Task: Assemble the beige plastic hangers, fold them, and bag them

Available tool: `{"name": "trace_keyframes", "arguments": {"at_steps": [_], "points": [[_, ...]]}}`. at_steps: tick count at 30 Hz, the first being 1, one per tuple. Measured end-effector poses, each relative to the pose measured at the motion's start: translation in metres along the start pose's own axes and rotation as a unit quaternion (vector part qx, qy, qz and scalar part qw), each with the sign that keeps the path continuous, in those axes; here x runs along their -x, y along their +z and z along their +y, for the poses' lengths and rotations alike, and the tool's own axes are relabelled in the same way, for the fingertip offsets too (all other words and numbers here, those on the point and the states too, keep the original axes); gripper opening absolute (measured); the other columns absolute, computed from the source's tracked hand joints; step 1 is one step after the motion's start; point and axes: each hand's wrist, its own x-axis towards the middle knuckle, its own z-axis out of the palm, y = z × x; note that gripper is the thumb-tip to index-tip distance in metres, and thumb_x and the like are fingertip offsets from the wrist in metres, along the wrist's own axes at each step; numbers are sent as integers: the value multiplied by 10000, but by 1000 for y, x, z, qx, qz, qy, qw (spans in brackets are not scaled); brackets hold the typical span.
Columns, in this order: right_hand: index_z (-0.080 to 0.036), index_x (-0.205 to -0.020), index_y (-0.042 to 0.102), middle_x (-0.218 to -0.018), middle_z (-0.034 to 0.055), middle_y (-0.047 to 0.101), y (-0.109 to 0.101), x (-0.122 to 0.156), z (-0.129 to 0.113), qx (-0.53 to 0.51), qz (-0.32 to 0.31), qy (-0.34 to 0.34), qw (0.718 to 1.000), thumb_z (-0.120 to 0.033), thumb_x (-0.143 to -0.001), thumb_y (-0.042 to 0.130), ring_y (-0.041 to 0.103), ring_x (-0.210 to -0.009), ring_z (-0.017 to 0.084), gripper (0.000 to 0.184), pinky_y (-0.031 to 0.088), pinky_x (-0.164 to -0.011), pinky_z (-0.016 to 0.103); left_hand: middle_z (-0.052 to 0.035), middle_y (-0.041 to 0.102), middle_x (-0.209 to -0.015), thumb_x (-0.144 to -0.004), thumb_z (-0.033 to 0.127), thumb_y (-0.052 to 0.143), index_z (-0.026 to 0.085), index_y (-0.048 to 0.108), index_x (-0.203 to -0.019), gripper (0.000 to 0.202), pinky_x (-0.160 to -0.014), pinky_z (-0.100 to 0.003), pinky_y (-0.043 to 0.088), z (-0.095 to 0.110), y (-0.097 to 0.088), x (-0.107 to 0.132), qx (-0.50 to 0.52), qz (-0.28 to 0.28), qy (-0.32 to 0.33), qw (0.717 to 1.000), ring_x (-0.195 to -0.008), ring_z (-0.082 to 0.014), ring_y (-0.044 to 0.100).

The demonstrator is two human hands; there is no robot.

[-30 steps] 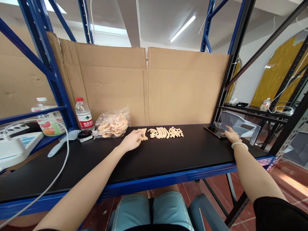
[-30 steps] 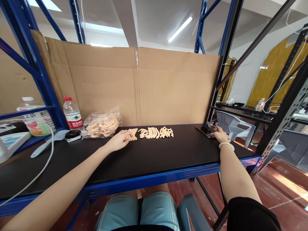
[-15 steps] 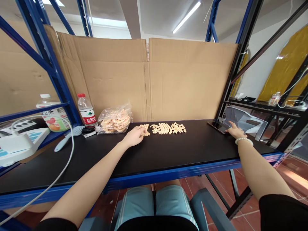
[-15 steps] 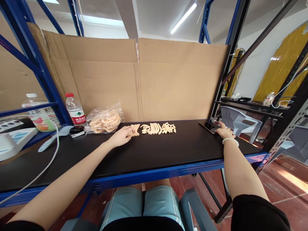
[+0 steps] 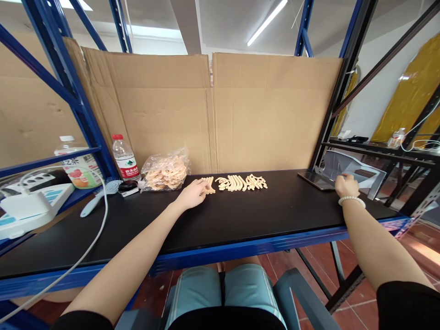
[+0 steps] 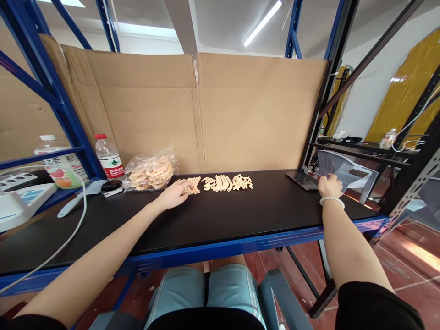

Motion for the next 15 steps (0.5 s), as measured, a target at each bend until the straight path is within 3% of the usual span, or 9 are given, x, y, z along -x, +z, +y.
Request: {"name": "trace_keyframes", "arguments": {"at_steps": [2, 4, 9, 15], "points": [[-34, -1133, 617, -972, 301, 581, -4, 3, -6, -2, 14, 46, 999, -200, -862, 281, 481, -892, 332, 462, 298, -666, 428, -53, 601, -1003, -768, 121, 441, 225, 563, -920, 221, -904, -390, 462, 0, 0, 0, 2, 3, -1, 1000, -1028, -253, 541], [-54, -1088, 649, -1016, 296, 596, -8, 6, -15, -9, 23, 47, 999, -209, -870, 295, 463, -939, 340, 444, 298, -683, 422, -52, 601, -999, -770, 126, 440, 224, 564, -915, 215, -899, -386, 463, 0, 0, 0, 2, 4, -1, 1000, -1019, -249, 544], [-89, -985, 695, -1020, 242, 640, -9, 14, -37, -19, 23, -38, 999, -231, -883, 353, 466, -970, 313, 383, 311, -730, 393, -59, 597, -1014, -778, 134, 434, 222, 564, -931, 219, -890, -388, 465, 0, 1, 0, -4, 5, -10, 1000, -1023, -254, 541], [-115, -842, 691, -921, 187, 674, -5, 17, -45, 20, 35, -132, 990, -214, -879, 354, 503, -934, 303, 353, 341, -730, 380, -58, 612, -1015, -768, 138, 455, 225, 576, -925, 217, -879, -388, 469, 0, 1, 0, 2, 12, -11, 1000, -1016, -260, 542]]}}
